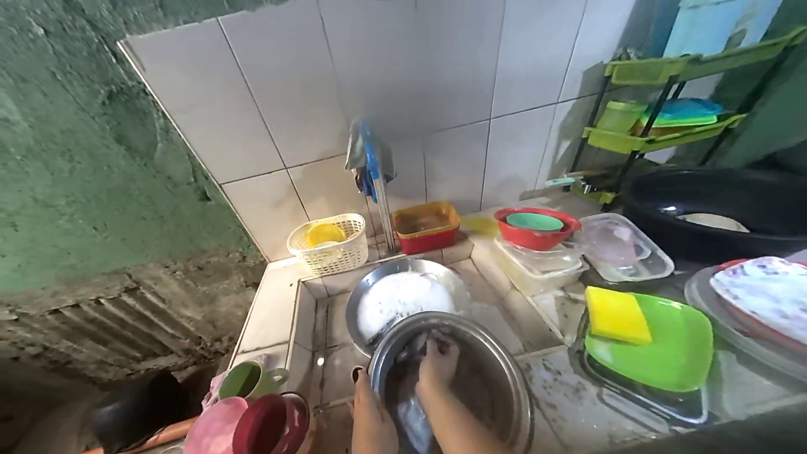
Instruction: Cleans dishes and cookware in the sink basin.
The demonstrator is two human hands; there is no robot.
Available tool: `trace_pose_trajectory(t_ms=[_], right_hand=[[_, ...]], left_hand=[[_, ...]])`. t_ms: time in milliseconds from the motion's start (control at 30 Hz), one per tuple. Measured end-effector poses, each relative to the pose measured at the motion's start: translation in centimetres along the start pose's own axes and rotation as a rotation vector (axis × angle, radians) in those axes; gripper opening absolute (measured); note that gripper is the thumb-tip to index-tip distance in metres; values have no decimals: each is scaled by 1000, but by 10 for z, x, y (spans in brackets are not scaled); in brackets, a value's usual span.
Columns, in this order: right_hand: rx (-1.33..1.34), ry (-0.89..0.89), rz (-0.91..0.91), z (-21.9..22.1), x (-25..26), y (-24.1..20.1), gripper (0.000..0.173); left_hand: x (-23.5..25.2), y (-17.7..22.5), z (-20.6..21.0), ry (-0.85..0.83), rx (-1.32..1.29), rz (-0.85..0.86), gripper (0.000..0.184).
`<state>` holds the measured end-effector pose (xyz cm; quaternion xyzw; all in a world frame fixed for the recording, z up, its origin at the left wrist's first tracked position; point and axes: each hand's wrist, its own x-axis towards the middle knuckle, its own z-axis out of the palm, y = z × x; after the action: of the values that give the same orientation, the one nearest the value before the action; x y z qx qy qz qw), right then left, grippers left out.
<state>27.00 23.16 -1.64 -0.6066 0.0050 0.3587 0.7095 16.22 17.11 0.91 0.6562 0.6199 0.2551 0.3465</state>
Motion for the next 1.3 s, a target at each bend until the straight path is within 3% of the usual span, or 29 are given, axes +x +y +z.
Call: trace_pose_trajectory(t_ms=[67,200,267,367,467,533,667,767,867,967,1033,1133,1200,1300], right_hand=[[-403,-379,-72,-13,-7,8,32],[-1340,-1364,-183,-46,-12,-36,32],[-1801,-1589,-240,-59,-6,-55,31],[-2222,-1628,-314,-71,-3,-74,27],[-2288,-1638,-411,-76,-6,-77,25],[-2267,-1672,-503,-77,-5,-72,22],[-2023,-1676,-707,-68,8,-60,21],[-1801,-1456,-604,-50,10,-38,37],[-1758,-1370,-508,-35,-5,-24,37],[-1879,-1603,-523,-46,-17,-39,28],[-1937,-1811,-581,-57,-14,-44,23],[-1744,-1953,-711,-67,2,-26,25],[-1604,-1861,-761,-64,-2,-11,28],[-1483,-1498,-672,-43,-17,-5,32]], left_hand=[[0,-6,3,43,-31,71,50],[8,-13,3,92,33,114,49],[18,0,-4,-5,226,56,50],[40,23,-13,-182,524,79,59],[55,38,-12,-352,663,125,68],[50,38,-9,-335,638,100,72],[-9,24,-9,-70,593,-25,79],[-52,23,-22,-61,695,-94,88],[-35,15,-41,-125,647,-26,86],[21,-2,-45,-228,497,46,78],[39,-11,-42,-250,247,93,68],[37,-16,-35,-223,-60,78,61],[31,-17,-33,-210,-91,65,60],[25,-14,-32,-180,0,35,61]])
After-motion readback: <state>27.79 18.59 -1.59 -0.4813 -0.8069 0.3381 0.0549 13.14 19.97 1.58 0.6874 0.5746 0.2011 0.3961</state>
